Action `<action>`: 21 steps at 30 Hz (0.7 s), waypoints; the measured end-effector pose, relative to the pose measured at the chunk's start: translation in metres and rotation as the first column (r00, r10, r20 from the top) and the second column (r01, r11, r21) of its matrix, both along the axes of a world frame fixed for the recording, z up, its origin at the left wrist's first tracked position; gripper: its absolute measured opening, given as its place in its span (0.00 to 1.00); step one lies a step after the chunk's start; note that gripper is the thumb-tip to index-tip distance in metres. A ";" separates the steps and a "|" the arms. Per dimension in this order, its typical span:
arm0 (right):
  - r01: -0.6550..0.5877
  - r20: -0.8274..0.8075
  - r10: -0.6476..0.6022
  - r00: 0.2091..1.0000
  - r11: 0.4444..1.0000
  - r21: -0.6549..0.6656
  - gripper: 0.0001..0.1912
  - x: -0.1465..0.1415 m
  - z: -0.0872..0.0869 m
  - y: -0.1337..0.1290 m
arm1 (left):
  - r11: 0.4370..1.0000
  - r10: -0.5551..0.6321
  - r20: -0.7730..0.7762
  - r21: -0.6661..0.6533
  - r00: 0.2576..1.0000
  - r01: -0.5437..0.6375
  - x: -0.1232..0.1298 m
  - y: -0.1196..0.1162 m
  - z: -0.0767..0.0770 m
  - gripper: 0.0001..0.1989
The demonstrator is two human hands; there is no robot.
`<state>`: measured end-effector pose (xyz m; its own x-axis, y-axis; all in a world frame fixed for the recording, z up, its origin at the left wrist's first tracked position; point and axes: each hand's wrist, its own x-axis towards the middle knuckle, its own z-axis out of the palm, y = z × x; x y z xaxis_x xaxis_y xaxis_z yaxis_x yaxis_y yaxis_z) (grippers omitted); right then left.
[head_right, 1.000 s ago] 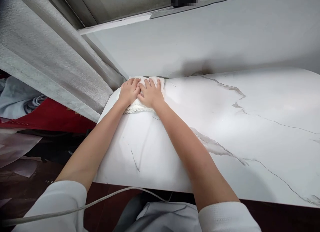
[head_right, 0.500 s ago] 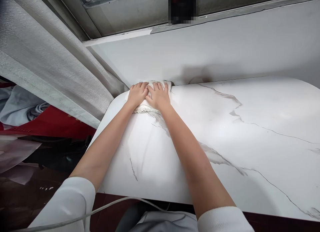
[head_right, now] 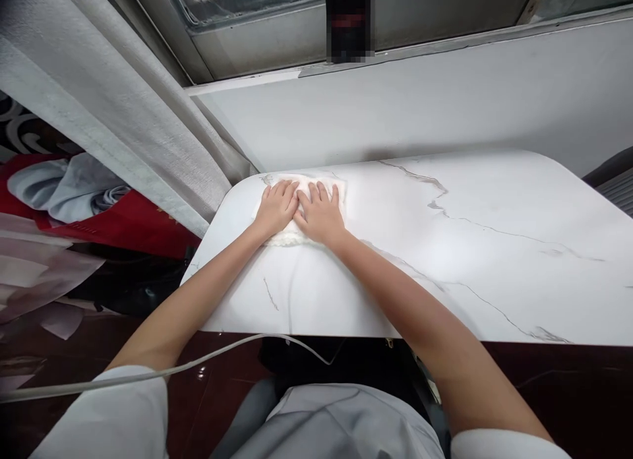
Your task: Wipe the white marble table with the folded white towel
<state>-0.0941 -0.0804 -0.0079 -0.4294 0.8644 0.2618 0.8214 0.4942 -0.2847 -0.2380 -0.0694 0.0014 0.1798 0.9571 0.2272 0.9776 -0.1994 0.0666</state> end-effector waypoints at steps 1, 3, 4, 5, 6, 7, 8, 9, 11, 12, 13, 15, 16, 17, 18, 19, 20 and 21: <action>-0.015 0.006 0.015 1.000 1.000 0.009 0.29 0.002 -0.001 -0.012 | 1.000 0.003 -0.011 0.004 1.000 -0.003 0.001 -0.014 -0.001 0.25; -0.047 0.019 0.046 0.999 0.998 0.032 0.29 0.007 -0.002 -0.036 | 1.000 0.025 -0.026 0.009 0.999 -0.025 0.003 -0.043 -0.002 0.25; -0.064 0.025 0.063 0.998 0.997 0.044 0.29 0.010 -0.002 -0.048 | 0.999 0.040 -0.028 0.012 0.999 -0.040 0.005 -0.057 -0.002 0.25; -0.082 0.031 0.080 0.996 0.995 0.054 0.29 0.013 -0.003 -0.059 | 0.998 0.054 -0.026 0.014 0.998 -0.054 0.008 -0.071 -0.002 0.25; -0.100 0.036 0.098 0.995 0.993 0.062 0.29 0.017 -0.003 -0.070 | 0.998 0.067 -0.022 0.013 0.997 -0.067 0.011 -0.084 -0.001 0.25; -0.119 0.042 0.117 0.992 0.990 0.069 0.30 0.020 -0.003 -0.080 | 0.997 0.077 -0.018 0.008 0.997 -0.077 0.014 -0.096 -0.001 0.25; -0.137 0.048 0.134 0.990 0.988 0.075 0.30 0.024 -0.002 -0.090 | 0.996 0.085 -0.014 -0.001 0.996 -0.085 0.018 -0.108 0.001 0.26; -0.153 0.054 0.149 0.987 0.985 0.080 0.30 0.028 -0.002 -0.099 | 0.996 0.089 -0.010 -0.013 0.996 -0.089 0.022 -0.119 0.002 0.26; -0.172 0.066 0.167 0.984 0.981 0.084 0.31 0.035 -0.001 -0.116 | 0.995 0.087 -0.001 -0.040 0.996 -0.087 0.030 -0.138 0.005 0.26; -0.175 0.069 0.170 0.983 0.981 0.084 0.31 0.039 -0.001 -0.124 | 0.995 0.081 0.006 -0.052 0.997 -0.080 0.033 -0.146 0.006 0.27; -0.177 0.072 0.171 0.983 0.981 0.083 0.31 0.044 0.000 -0.131 | 0.996 0.071 0.015 -0.063 0.997 -0.070 0.037 -0.154 0.007 0.27; -0.186 0.076 0.180 0.981 0.980 0.076 0.32 0.054 0.000 -0.143 | 0.996 0.034 0.032 -0.079 0.999 -0.032 0.044 -0.166 0.009 0.27; -0.195 0.078 0.189 0.979 0.978 0.075 0.32 0.060 0.000 -0.148 | 0.997 0.007 0.040 -0.083 0.999 -0.003 0.048 -0.171 0.009 0.27; -0.205 0.081 0.199 0.977 0.976 0.074 0.32 0.067 0.000 -0.152 | 0.996 -0.024 0.046 -0.082 0.999 0.028 0.053 -0.175 0.009 0.27; -0.215 0.084 0.209 0.974 0.974 0.073 0.32 0.074 0.000 -0.155 | 0.995 -0.055 0.052 -0.079 0.997 0.059 0.058 -0.178 0.009 0.27; -0.222 0.088 0.215 0.973 0.972 0.073 0.33 0.082 -0.001 -0.158 | 0.993 -0.084 0.058 -0.075 0.995 0.088 0.063 -0.180 0.009 0.27; -0.224 0.089 0.218 0.972 0.972 0.070 0.33 0.090 -0.001 -0.159 | 0.991 -0.107 0.065 -0.070 0.992 0.112 0.068 -0.181 0.009 0.27; -0.224 0.089 0.218 0.972 0.972 0.064 0.33 0.098 -0.001 -0.159 | 0.989 -0.128 0.071 -0.067 0.989 0.133 0.074 -0.180 0.009 0.27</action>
